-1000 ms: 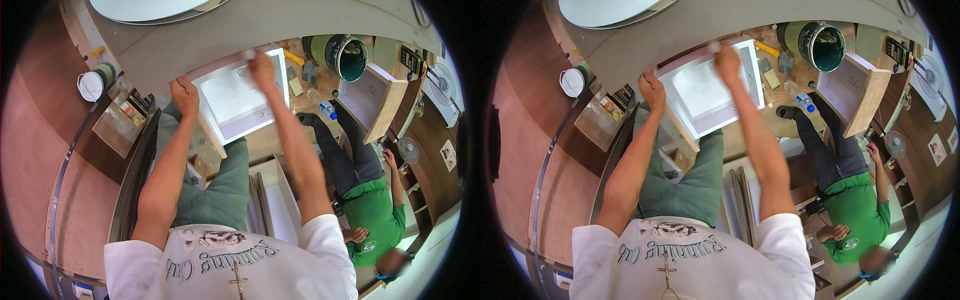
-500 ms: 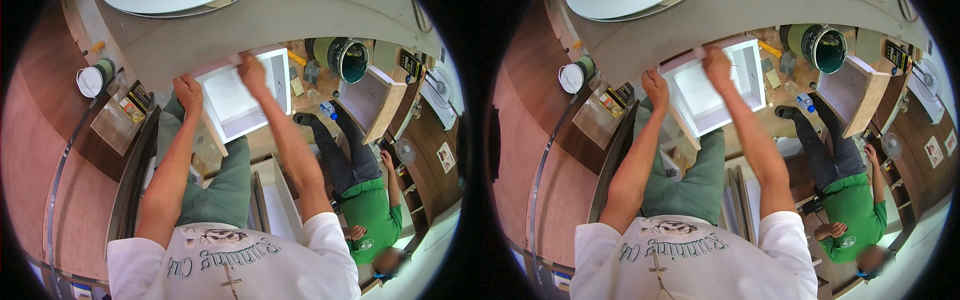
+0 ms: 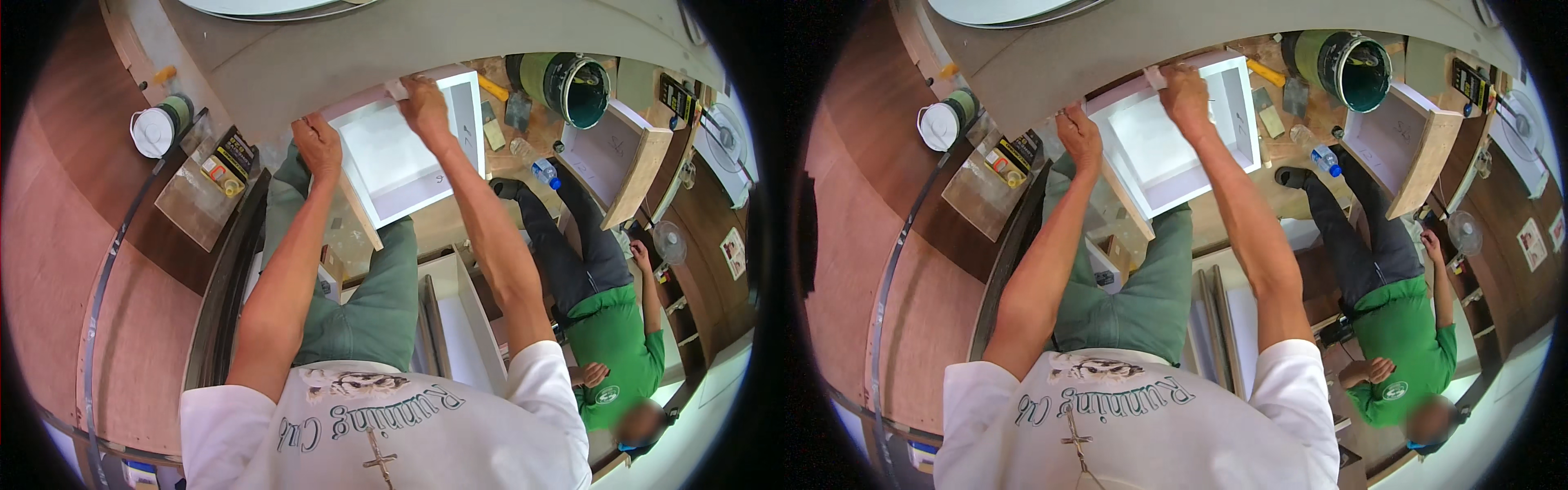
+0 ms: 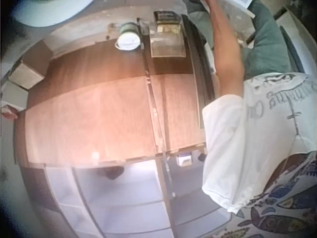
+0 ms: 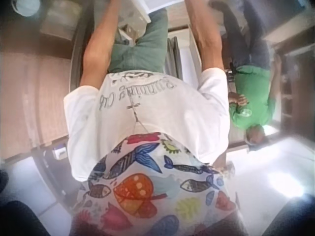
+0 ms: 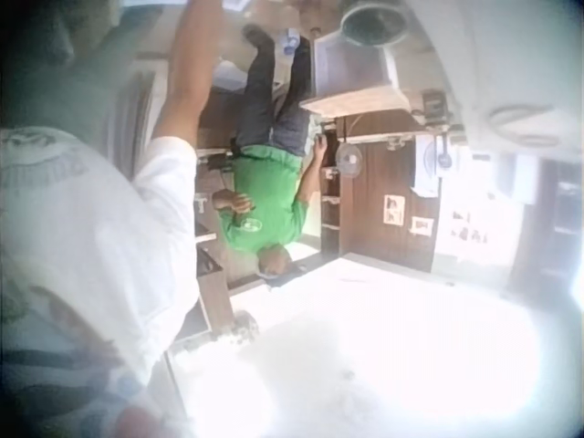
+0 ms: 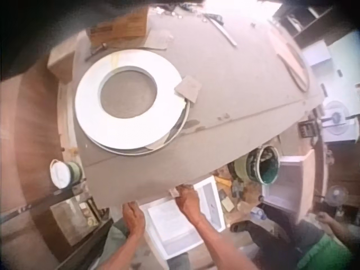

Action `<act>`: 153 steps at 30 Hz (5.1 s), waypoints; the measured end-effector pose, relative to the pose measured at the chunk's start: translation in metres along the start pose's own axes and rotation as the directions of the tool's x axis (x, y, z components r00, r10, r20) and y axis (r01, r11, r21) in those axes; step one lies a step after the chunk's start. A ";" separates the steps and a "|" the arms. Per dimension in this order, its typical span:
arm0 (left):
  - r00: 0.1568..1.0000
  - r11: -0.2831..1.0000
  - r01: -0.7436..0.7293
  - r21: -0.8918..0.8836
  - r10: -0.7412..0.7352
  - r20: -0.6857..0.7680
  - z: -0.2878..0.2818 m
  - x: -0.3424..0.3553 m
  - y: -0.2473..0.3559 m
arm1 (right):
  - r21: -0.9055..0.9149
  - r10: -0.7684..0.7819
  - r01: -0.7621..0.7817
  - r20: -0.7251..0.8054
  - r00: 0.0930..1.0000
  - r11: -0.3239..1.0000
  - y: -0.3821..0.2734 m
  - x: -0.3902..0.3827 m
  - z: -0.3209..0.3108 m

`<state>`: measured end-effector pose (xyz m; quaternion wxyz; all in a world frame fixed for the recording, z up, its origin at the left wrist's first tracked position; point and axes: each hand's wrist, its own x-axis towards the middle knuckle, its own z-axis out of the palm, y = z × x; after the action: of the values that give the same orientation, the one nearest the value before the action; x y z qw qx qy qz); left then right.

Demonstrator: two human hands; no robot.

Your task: The person cleans a white wooden cabinet piece using a cloth and liquid from a bottle, wiping the interior and exterior surfaces.

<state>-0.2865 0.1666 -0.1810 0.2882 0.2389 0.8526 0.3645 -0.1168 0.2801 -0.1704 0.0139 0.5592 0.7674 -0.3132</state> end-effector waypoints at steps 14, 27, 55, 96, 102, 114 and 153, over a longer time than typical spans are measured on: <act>0.999 1.000 -0.020 -0.003 0.021 0.038 -0.006 0.003 0.010 | 0.171 0.175 -0.131 -0.276 0.945 0.976 0.022 -0.019 -0.002; 0.978 0.977 -0.210 0.032 0.210 0.018 0.009 0.000 0.015 | 0.802 0.758 -0.193 -0.412 0.506 0.565 -0.002 -0.042 0.044; 0.974 0.970 -0.209 0.128 0.194 0.118 0.014 0.000 -0.002 | 0.815 0.786 -0.112 -0.498 0.368 0.569 0.041 -0.027 0.034; 0.986 0.968 -0.161 0.191 0.148 0.080 0.011 0.012 -0.011 | 1.000 0.967 0.023 0.004 0.255 -0.010 0.029 -0.024 0.045; 0.994 0.973 -0.103 0.207 0.091 0.067 0.006 0.010 -0.005 | 0.999 0.950 -0.036 0.017 0.311 -0.006 -0.074 -0.051 0.091; 0.992 0.980 -0.101 0.174 0.087 0.088 0.010 0.011 -0.006 | 0.994 0.993 0.021 -0.109 0.052 0.108 0.029 -0.005 0.044; 0.989 0.969 -0.146 0.198 0.136 0.065 0.006 0.013 -0.008 | 1.000 0.977 -0.003 -0.004 0.213 0.004 -0.028 -0.027 0.065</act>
<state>-0.2940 0.1725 -0.1944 0.2573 0.3361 0.8585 0.2896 -0.1524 0.2200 -0.1999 -0.5008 0.7959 0.0105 -0.3400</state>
